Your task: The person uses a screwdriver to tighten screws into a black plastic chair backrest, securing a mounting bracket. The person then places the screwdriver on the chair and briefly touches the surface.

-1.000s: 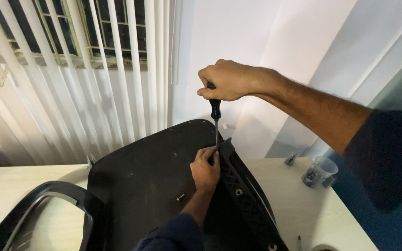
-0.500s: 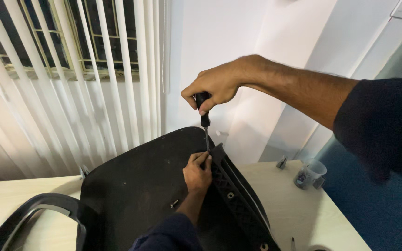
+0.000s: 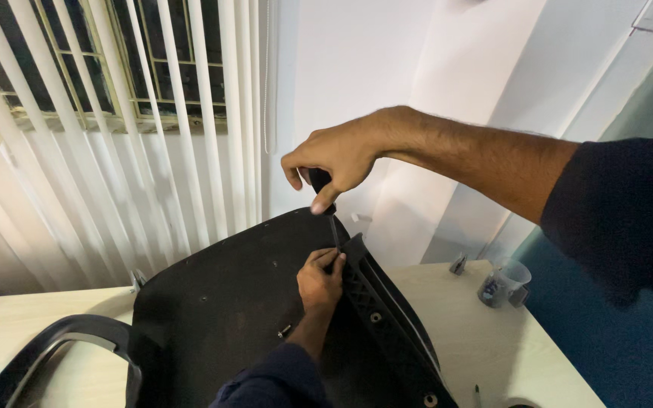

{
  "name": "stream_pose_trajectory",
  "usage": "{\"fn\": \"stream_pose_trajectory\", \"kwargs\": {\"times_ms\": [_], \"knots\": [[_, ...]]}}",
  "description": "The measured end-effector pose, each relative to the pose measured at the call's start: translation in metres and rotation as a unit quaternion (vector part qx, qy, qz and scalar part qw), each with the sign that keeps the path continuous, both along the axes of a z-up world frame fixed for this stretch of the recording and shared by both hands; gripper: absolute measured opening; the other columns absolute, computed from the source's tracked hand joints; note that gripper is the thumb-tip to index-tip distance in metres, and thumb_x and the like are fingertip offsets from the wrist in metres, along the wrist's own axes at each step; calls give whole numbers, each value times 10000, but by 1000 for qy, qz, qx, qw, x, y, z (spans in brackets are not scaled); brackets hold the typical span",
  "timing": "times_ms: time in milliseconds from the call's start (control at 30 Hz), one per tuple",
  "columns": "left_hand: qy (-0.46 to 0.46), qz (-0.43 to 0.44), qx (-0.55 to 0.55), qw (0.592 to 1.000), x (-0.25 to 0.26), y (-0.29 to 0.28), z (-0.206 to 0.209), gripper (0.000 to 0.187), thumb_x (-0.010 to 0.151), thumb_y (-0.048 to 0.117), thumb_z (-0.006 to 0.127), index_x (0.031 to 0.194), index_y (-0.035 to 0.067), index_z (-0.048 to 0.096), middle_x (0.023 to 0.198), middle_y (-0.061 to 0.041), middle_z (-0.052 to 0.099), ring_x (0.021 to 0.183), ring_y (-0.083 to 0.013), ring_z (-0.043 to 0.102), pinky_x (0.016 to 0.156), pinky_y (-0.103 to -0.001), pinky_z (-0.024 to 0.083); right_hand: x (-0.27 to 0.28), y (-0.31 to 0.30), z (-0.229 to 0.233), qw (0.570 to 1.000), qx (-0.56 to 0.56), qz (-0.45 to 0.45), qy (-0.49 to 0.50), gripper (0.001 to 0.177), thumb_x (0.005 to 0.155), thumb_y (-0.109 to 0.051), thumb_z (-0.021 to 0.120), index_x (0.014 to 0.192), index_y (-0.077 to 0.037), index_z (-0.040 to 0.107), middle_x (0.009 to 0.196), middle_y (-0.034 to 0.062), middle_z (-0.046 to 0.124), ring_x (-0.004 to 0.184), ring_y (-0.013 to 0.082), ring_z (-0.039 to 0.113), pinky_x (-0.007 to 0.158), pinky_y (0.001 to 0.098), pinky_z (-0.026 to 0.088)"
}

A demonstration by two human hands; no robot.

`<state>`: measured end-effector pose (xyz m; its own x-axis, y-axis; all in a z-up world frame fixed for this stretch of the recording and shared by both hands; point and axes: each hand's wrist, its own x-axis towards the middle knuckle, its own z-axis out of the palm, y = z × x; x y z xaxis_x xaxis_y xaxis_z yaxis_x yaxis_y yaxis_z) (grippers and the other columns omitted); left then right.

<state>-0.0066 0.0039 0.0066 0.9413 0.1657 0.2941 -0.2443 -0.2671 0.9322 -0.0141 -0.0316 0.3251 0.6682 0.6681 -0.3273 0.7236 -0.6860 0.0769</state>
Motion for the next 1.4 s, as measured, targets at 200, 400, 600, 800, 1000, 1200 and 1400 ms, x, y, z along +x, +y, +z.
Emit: {"fn": "stream_pose_trajectory", "kwargs": {"times_ms": [200,400,600,800,1000,1200,1400], "knots": [[-26,-3,-1,1000,3,0,-3,243,885,280,769,1074,132,808,1153,-24,754,1042,-235,739,922,-355,577,-9,11,-5,977,-116,-158,-89,643,1035,-526,600,798,62,704,779,208,750,683,320,760,593,462,613],[-6,-9,-21,1000,-2,1,0,257,892,296,753,1108,166,797,1154,-7,751,1016,-230,743,882,-355,582,14,5,-5,993,-85,-53,-61,233,895,-302,726,907,-73,769,822,115,770,731,247,729,644,448,582],[-36,-6,-9,999,-2,2,6,207,911,264,741,1071,148,802,1109,-20,751,991,-246,734,852,-373,573,18,1,2,988,-147,9,-35,168,925,-295,678,985,-175,778,940,47,763,923,224,711,759,451,574],[-53,-6,99,994,6,8,12,115,922,219,717,937,132,792,1044,29,748,948,-227,729,847,-391,551,6,16,3,976,-208,44,-42,136,922,-315,701,993,-224,771,1058,16,689,1143,183,597,847,442,557],[-93,10,175,980,11,11,10,86,881,187,726,844,153,795,951,54,739,969,-194,678,846,-423,455,14,9,-11,998,-16,54,-22,394,831,-259,772,1155,-126,591,937,53,667,910,198,668,735,437,573],[-93,31,208,973,12,6,2,83,886,179,707,865,157,784,965,63,732,939,-193,686,837,-429,445,22,-17,-54,927,343,106,-105,276,1021,-252,659,1052,-2,546,938,98,645,831,175,652,654,330,591],[-117,62,175,976,12,-1,-4,108,908,215,699,906,154,788,974,56,753,816,-253,708,794,-423,492,15,-33,-56,933,247,-105,-241,376,1083,-355,550,1019,14,583,518,90,572,416,229,560,398,418,452]]}}
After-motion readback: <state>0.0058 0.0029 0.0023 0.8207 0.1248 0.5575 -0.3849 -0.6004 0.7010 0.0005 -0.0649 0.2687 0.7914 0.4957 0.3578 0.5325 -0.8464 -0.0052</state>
